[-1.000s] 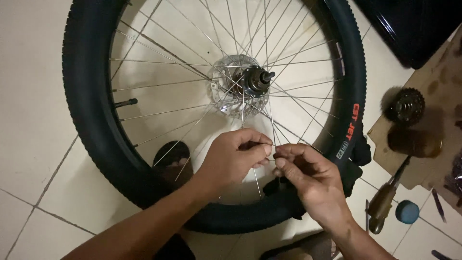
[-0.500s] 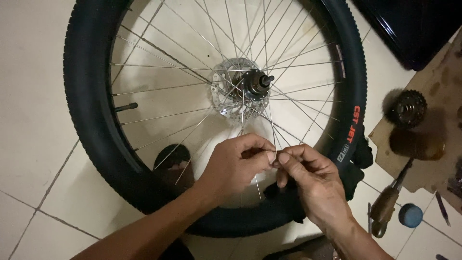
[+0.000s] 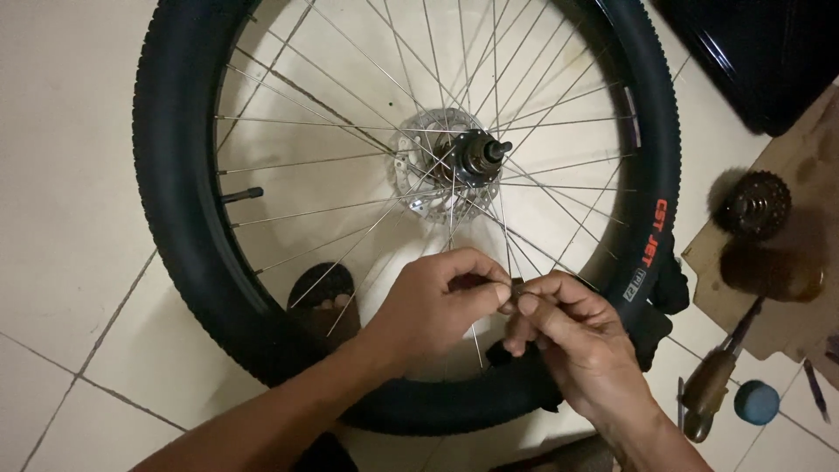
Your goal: Cleaning a bicycle wheel hub and installing a bearing seal onto the axle.
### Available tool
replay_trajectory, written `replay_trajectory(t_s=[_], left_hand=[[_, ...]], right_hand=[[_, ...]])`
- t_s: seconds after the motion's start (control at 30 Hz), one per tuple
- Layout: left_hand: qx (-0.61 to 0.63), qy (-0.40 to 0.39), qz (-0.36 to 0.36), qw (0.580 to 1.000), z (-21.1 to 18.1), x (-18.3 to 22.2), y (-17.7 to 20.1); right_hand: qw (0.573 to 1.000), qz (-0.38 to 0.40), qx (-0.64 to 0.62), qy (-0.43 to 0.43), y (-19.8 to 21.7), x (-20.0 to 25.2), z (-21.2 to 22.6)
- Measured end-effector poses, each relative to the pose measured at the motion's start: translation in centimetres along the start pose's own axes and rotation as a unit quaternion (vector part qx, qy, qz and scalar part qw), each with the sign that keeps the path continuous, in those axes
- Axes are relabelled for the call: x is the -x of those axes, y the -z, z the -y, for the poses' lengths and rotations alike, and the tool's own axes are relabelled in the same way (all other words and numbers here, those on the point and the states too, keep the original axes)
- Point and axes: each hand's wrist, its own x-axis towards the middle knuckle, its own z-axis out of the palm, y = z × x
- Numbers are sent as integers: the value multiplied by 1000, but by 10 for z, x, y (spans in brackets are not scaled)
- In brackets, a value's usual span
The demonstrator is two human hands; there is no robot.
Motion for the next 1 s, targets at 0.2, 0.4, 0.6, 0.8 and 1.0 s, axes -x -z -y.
replay_trajectory(t_s=[0.2, 0.4, 0.6, 0.8, 1.0], left_hand=[[-15, 35, -53, 998, -12, -12, 12], [-286, -92, -110, 947, 15, -35, 17], [-275, -103, -86, 952, 18, -55, 17], [-273, -32, -80, 958, 8, -59, 14], [-298, -35, -89, 950, 10, -62, 12]], right_hand=[[999, -32, -27, -28, 6, 0, -6], [998, 1, 54, 22, 8, -4, -9], [994, -80, 65, -23, 27, -5, -28], [992, -111, 29, -49, 44, 1, -38], [992, -109, 20, -63, 49, 3, -39]])
